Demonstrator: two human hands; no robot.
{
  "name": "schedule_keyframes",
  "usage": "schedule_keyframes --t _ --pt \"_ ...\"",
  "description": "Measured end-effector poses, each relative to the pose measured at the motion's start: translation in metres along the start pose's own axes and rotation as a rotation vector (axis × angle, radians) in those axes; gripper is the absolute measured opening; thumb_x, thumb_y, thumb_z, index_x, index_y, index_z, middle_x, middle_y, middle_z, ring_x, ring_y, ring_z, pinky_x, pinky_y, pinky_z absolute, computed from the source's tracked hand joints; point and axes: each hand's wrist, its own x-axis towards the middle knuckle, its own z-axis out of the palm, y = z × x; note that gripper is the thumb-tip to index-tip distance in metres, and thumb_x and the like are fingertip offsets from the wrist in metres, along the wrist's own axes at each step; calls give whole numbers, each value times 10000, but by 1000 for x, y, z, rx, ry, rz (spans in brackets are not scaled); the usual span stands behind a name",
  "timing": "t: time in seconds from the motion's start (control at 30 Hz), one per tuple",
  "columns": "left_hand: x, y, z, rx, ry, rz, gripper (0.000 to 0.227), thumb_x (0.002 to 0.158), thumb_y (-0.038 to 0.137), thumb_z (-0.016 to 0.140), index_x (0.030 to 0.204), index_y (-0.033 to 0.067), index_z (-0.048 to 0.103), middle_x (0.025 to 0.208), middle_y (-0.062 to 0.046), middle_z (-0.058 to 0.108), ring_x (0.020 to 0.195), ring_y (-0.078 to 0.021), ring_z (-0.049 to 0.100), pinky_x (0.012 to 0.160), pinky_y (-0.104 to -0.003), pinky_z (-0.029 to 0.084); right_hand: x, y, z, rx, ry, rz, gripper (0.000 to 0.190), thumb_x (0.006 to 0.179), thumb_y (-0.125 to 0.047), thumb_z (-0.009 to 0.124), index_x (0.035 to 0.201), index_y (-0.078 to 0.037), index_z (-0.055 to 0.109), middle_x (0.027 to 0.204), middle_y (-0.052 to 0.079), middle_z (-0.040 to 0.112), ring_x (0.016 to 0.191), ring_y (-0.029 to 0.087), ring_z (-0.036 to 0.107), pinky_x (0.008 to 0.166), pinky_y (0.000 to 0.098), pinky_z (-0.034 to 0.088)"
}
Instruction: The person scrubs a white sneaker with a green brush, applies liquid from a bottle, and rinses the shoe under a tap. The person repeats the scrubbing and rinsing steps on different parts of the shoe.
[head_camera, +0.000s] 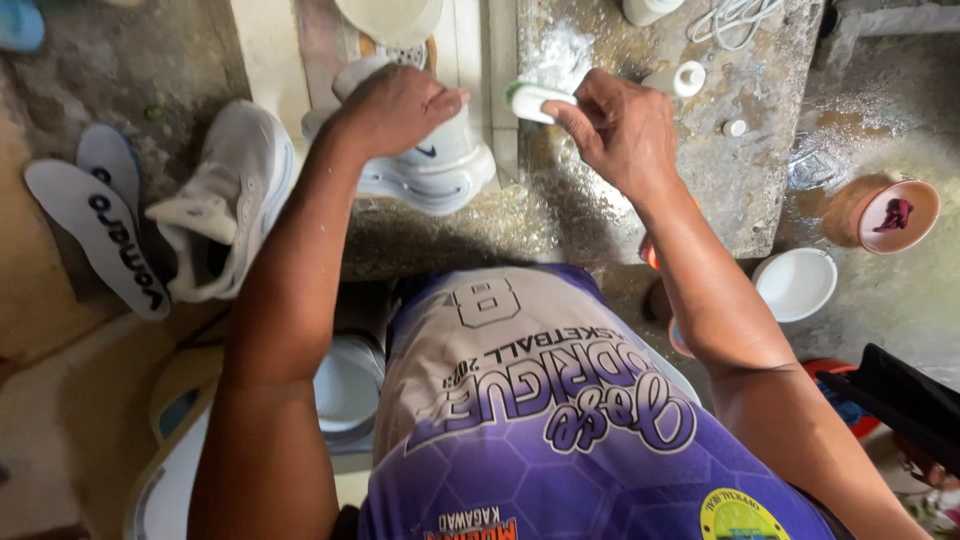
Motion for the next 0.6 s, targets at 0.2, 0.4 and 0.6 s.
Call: schedule_keyframes --t 0.2,0.4,0.6 --pt "5 -1 4 30 -46 -17 670 1107 483 494 638 13 589 523 -111 515 454 -206 455 577 -437 437 22 -55 8 28 -89 -168 403 965 -468 750 912 -68 747 651 72 700 477 194 597 436 339 455" --pt "-4 -7 -14 -73 93 199 498 1084 459 509 800 96 700 612 -67 599 492 -161 549 541 -420 452 17 -25 18 516 52 148 371 1090 -411 654 939 -72 665 676 16 622 555 90 531 501 289 402" --pt "-15 6 -29 32 42 33 710 1154 513 487 747 -60 593 637 -230 545 564 -343 519 612 -506 415 -25 -10 60 1336 -118 547 277 1093 -374 581 991 -117 560 770 -9 628 543 75 481 468 226 381"
